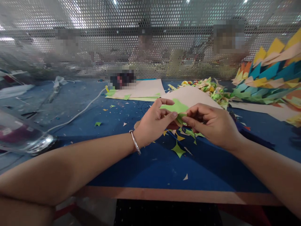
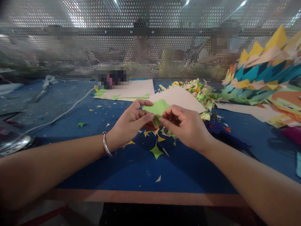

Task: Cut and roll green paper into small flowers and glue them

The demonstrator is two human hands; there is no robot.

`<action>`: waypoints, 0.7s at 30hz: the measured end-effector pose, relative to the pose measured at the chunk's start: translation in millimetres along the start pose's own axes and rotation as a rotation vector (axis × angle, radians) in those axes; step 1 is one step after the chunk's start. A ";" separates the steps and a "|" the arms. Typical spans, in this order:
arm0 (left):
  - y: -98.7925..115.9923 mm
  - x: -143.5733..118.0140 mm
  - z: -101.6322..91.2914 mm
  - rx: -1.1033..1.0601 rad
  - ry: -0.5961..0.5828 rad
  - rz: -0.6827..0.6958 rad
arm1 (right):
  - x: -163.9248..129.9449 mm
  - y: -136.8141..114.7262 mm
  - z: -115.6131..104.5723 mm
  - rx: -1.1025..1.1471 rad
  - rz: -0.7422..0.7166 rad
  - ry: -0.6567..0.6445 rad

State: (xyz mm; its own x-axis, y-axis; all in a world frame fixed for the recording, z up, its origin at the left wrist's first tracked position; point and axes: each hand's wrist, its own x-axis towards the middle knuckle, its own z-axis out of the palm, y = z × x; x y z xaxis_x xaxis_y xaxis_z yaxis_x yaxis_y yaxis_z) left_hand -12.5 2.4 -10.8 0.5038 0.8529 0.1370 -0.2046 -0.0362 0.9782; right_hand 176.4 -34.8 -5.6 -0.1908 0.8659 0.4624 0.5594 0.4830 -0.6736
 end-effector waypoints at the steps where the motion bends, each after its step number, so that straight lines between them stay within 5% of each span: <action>1: 0.1 0.0 0.5 -0.036 -0.004 -0.047 | 0.0 0.4 -0.2 -0.003 -0.003 0.001; 10: 3.5 0.5 1.9 -0.313 -0.028 -0.322 | 0.8 -0.2 -0.6 0.027 0.016 -0.014; 21: 7.6 2.3 1.0 -0.291 -0.048 -0.349 | 0.6 2.5 -1.1 0.047 0.053 -0.057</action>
State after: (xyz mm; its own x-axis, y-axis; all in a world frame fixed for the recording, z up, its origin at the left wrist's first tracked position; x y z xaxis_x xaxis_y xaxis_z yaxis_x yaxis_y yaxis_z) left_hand -12.1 3.6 -2.9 0.6211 0.7629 -0.1796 -0.2397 0.4030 0.8832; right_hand 178.5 -33.2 -6.4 -0.2083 0.8960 0.3923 0.5318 0.4404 -0.7234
